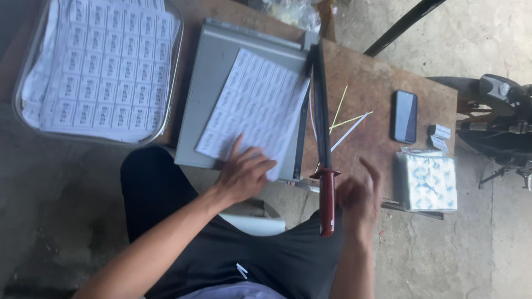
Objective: The person uses a manual paper trimmer to cut a sheet of printed labels into smaller individual pieces. They align the sheet, press down the cutting arm, and then remove the cut strips and pieces, repeating the process with new sheets.
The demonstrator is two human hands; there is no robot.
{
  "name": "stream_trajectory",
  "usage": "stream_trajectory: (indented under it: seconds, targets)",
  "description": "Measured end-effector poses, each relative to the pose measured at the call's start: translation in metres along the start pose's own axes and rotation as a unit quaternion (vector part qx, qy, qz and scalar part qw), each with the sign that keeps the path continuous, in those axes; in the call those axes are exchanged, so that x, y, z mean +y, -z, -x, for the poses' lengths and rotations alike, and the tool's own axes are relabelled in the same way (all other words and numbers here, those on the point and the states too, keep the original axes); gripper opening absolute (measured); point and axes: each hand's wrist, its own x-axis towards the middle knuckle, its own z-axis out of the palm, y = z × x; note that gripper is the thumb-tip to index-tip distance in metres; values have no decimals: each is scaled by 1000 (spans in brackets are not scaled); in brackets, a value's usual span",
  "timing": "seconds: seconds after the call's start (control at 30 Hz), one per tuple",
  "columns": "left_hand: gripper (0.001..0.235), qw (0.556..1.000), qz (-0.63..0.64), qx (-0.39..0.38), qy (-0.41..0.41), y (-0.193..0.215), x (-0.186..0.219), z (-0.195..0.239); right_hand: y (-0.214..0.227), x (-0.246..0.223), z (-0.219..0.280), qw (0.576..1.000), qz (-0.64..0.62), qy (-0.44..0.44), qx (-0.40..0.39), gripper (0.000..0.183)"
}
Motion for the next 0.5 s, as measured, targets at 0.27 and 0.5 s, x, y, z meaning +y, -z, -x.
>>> stream_trajectory:
  seconds: [0.27,0.5]
  targets:
    - [40,982,-127,-5,143,54,5,41,-45,95,-115,987,64,34,-147,39]
    - [42,978,-130,-11,160,47,3,27,6,105,-132,966,220,116,-78,25]
